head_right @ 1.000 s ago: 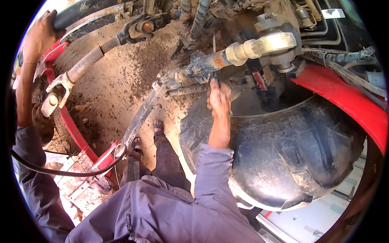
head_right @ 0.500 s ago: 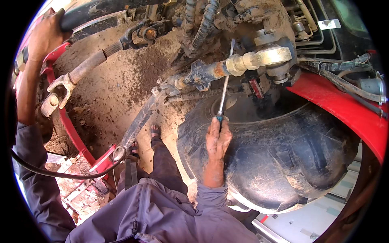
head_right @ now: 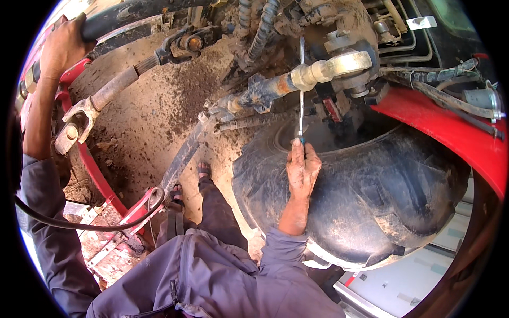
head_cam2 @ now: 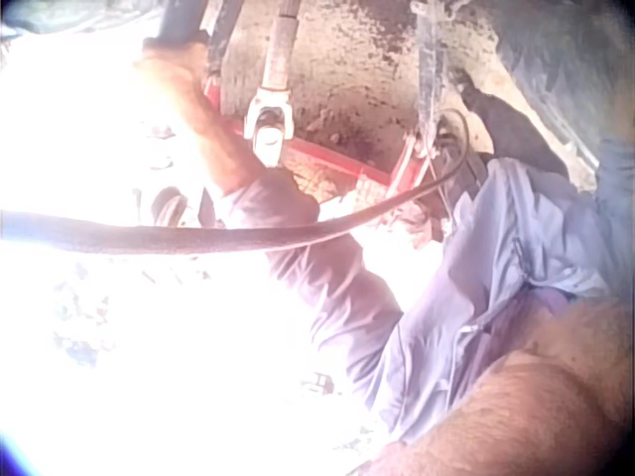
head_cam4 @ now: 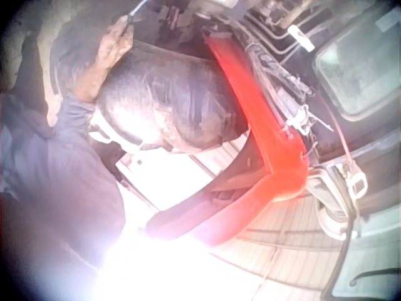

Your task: The person works on the internal components of a tractor using a screwdriver, reaching into the machinery to manipulate parts and clearing debris from the mechanical assembly.

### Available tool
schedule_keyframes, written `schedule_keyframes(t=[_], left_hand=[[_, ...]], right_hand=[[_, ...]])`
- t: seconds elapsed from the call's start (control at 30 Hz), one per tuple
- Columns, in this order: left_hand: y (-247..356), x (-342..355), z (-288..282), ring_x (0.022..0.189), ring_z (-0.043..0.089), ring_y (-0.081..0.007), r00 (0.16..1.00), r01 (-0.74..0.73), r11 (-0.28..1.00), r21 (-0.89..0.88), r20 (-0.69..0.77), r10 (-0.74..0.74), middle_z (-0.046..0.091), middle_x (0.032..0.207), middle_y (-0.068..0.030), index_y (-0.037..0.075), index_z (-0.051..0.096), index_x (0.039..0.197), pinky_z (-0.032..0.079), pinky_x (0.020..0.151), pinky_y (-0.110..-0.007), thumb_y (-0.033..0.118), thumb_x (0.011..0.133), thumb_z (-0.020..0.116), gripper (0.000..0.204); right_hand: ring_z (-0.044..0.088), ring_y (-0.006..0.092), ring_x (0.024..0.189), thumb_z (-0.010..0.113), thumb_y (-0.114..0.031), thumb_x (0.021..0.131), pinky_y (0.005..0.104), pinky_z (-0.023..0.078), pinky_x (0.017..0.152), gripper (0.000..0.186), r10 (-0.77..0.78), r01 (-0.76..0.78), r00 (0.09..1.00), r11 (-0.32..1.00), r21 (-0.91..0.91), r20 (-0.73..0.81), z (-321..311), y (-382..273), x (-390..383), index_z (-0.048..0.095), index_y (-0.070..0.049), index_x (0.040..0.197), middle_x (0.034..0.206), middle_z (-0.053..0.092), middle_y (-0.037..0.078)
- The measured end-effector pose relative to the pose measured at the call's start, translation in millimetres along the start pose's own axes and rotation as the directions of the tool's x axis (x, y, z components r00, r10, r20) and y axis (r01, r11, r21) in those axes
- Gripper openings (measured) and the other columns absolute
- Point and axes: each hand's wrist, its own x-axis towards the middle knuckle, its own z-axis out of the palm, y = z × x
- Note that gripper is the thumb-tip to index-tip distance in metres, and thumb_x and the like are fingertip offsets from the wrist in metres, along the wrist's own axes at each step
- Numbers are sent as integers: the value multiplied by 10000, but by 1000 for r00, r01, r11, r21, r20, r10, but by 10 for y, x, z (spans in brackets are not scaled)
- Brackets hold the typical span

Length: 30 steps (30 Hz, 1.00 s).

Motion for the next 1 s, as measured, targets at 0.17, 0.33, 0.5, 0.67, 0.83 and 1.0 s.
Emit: schedule_keyframes(t=[0.17, 0.33, 0.5, 0.67, 0.83, 1.0], left_hand=[[-128, -102, -268, 825, 618, -391, 996, 67, 994, 82, 49, -71, 632, 832, -233, 4, 573, 946, 498, 743, -459, 203, 683, 653, 339], [-17, -32, -137, 838, 627, -368, 997, 69, 997, 36, 36, -71, 646, 856, -207, 18, 587, 955, 503, 754, -446, 216, 697, 657, 333], [-52, -51, -202, 842, 629, -351, 997, 57, 998, 35, 50, -59, 644, 838, -194, 16, 575, 947, 507, 756, -433, 221, 698, 662, 334], [-58, -89, -251, 818, 633, -349, 996, 78, 996, 33, 43, -79, 643, 822, -186, 13, 575, 927, 512, 739, -427, 230, 690, 665, 333], [-26, -80, -245, 781, 637, -355, 996, 77, 997, 19, 37, -77, 643, 802, -194, 13, 593, 880, 518, 717, -424, 225, 667, 672, 311], [-130, -111, -404, 742, 641, -361, 996, 94, 995, 35, -8, -94, 644, 767, -193, 18, 614, 840, 523, 695, -424, 221, 646, 681, 289]], right_hand=[[364, 45, 400, 579, -268, 897, 198, 234, 342, 272, 151, -171, 981, 968, 183, 119, 43, -270, 10, 591, -3, 839, 575, 462, -1], [389, 71, 433, 584, -235, 889, 247, 285, 391, 277, 75, -74, 986, 997, -10, 151, -202, -241, 52, 537, -2, 747, 554, 465, 8], [364, 39, 420, 608, -272, 879, 197, 255, 367, 273, -38, 48, 985, 997, -60, 170, -324, -98, -98, 491, -65, 744, 557, 424, -21], [485, 120, 557, 623, -234, 859, 296, 398, 511, 256, 0, 15, 998, 977, -215, 69, -462, -8, -446, 573, 9, 797, 621, 549, 76], [479, 100, 555, 670, -209, 811, 274, 377, 488, 222, -210, 166, 976, 885, -435, -55, -924, -598, -708, 598, -4, 861, 642, 560, 33], [458, 81, 555, 698, -226, 768, 249, 349, 500, 269, -238, 135, 941, 914, -382, -239, -1277, -809, -801, 621, -9, 907, 641, 568, 12]])
